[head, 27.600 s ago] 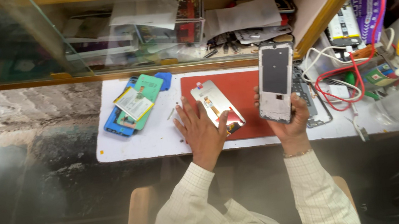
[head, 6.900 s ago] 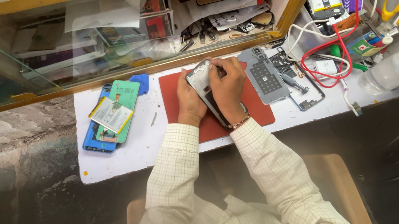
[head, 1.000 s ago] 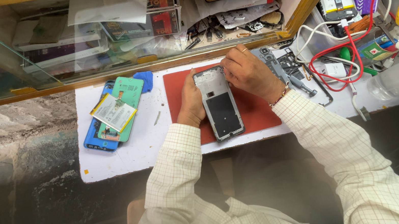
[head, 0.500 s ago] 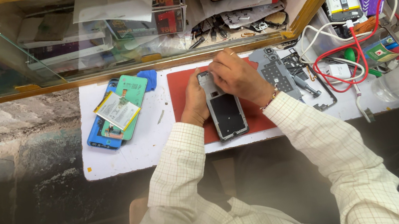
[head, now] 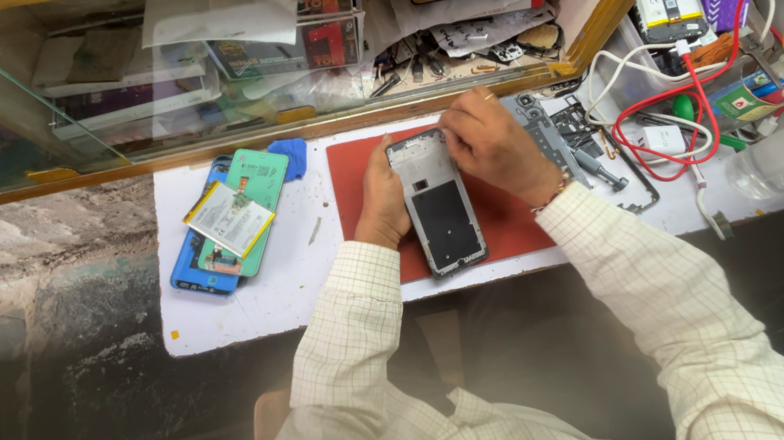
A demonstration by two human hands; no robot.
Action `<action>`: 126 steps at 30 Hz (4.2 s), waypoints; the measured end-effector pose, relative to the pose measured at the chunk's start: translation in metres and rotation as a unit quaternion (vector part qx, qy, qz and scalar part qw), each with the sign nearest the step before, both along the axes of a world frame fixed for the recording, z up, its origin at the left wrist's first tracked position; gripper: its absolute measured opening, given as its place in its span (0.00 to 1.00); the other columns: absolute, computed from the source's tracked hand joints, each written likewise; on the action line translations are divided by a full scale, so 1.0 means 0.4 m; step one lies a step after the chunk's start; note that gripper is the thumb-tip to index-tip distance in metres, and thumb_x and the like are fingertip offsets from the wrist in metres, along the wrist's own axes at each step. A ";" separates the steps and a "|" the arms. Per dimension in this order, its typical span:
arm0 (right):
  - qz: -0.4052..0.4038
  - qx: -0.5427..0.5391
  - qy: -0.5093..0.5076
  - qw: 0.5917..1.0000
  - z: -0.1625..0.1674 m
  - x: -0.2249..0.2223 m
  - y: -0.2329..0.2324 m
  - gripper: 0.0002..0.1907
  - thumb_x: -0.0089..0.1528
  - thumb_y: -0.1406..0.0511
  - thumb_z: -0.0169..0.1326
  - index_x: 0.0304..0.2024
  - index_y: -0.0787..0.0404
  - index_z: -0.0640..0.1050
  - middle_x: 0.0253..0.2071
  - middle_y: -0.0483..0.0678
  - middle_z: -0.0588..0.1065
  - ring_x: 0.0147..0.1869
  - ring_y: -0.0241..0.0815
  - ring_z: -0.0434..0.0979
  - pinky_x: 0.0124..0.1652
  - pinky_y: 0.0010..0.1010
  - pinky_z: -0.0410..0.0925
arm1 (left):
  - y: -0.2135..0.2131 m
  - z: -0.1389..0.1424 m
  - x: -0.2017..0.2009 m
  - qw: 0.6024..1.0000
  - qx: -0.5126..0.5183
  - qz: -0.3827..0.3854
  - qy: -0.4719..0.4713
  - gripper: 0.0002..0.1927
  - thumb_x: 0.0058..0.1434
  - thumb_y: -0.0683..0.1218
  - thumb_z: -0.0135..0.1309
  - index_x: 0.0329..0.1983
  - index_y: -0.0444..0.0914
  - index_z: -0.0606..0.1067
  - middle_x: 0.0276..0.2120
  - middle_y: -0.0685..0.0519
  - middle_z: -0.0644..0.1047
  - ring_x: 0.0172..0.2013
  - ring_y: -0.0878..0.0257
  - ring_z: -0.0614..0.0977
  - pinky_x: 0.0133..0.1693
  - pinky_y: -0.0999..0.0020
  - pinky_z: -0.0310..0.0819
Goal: The person works on a disassembled smartphone at a repair bench, prying at the frame and handling the internal components. They pick up a small brush and repeatedly brush the phone's interior and edges, then continue manipulating the phone body and its separated back cover on the mat.
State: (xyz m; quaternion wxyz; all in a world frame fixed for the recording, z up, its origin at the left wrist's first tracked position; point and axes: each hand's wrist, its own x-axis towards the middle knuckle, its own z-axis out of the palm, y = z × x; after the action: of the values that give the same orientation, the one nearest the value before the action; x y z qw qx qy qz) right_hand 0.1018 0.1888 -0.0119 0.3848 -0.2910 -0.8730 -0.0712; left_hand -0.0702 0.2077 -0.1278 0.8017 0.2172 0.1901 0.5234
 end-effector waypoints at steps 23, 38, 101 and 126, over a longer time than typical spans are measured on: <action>0.111 -0.070 0.045 0.990 0.009 -0.108 -0.019 0.12 0.59 0.77 0.59 0.45 0.68 0.77 0.41 0.52 0.71 0.47 0.51 0.72 0.47 0.37 0.69 | -0.008 0.010 -0.004 1.000 -0.003 0.023 -0.013 0.26 0.75 0.60 0.33 0.54 0.36 0.73 0.47 0.48 0.78 0.49 0.57 0.80 0.52 0.60 0.76; -0.077 -0.323 0.483 0.810 -0.069 -0.071 -0.240 0.08 0.62 0.73 0.61 0.44 0.71 0.83 0.37 0.45 0.78 0.33 0.31 0.78 0.33 0.20 0.71 | -0.088 0.099 0.023 0.982 0.146 0.017 -0.119 0.39 0.75 0.67 0.25 0.70 0.33 0.65 0.49 0.40 0.78 0.51 0.51 0.80 0.55 0.56 0.76; -0.130 -0.039 0.260 0.956 -0.080 -0.209 -0.114 0.05 0.61 0.75 0.58 0.39 0.68 0.77 0.39 0.53 0.75 0.40 0.52 0.79 0.39 0.37 0.72 | -0.048 0.093 0.000 0.992 0.123 -0.034 -0.027 0.35 0.76 0.56 0.19 0.65 0.29 0.70 0.59 0.46 0.75 0.60 0.55 0.74 0.65 0.62 0.65; -0.202 -0.062 0.321 0.923 -0.101 -0.231 -0.127 0.03 0.61 0.73 0.57 0.38 0.67 0.79 0.35 0.52 0.75 0.34 0.48 0.78 0.34 0.35 0.72 | -0.062 0.078 0.002 0.992 0.110 -0.021 -0.050 0.36 0.76 0.57 0.17 0.66 0.31 0.70 0.55 0.45 0.77 0.54 0.54 0.77 0.60 0.60 0.72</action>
State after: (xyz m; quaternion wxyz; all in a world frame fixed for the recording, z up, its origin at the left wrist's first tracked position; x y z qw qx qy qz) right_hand 0.0095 0.1382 -0.0523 0.6030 -0.4921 -0.6279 0.0039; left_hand -0.0693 0.1828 -0.0967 0.7923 0.2816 0.0867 0.5343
